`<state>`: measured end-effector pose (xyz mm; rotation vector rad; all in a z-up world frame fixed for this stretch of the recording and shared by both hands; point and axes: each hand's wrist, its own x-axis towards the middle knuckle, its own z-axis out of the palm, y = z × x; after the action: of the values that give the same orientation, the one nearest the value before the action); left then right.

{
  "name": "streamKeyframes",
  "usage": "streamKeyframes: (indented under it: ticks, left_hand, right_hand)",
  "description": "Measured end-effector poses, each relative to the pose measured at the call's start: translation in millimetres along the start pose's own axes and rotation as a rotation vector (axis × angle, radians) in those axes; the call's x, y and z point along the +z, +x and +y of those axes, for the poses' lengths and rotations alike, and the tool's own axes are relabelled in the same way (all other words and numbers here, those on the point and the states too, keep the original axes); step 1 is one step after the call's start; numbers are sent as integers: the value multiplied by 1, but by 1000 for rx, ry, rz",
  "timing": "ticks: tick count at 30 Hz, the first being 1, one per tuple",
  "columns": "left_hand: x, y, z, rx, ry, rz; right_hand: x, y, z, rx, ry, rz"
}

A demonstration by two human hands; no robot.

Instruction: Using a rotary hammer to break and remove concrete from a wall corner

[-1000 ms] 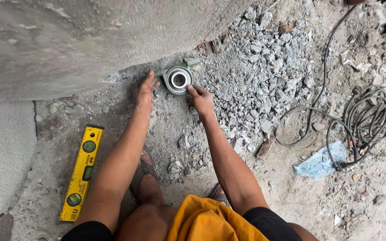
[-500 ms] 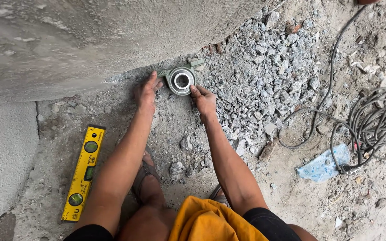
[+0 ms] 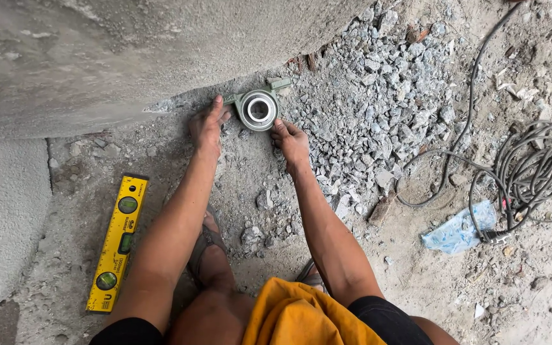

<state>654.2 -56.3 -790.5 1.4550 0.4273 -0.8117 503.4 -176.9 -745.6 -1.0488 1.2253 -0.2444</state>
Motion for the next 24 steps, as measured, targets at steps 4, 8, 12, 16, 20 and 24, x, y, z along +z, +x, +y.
streamKeyframes:
  ticks: [4, 8, 12, 16, 20, 24]
  left_hand:
    - [-1, 5, -5, 31, 43, 48]
    - [-3, 18, -19, 138, 259, 161]
    - [-22, -7, -12, 455, 493, 118]
    - [-85, -112, 3, 744, 597, -65]
    - [-188, -140, -4, 980, 1015, 194]
    - [-265, -155, -15, 789, 1492, 351]
  right_hand:
    - [-13, 33, 43, 15, 16, -13]
    - [-10, 38, 30, -24, -116, -15]
    - [-1, 113, 68, -94, -122, -52]
    - [-15, 79, 28, -110, -193, -83]
    - [-45, -10, -65, -72, -161, -148]
    - [-165, -36, -76, 86, -180, -187]
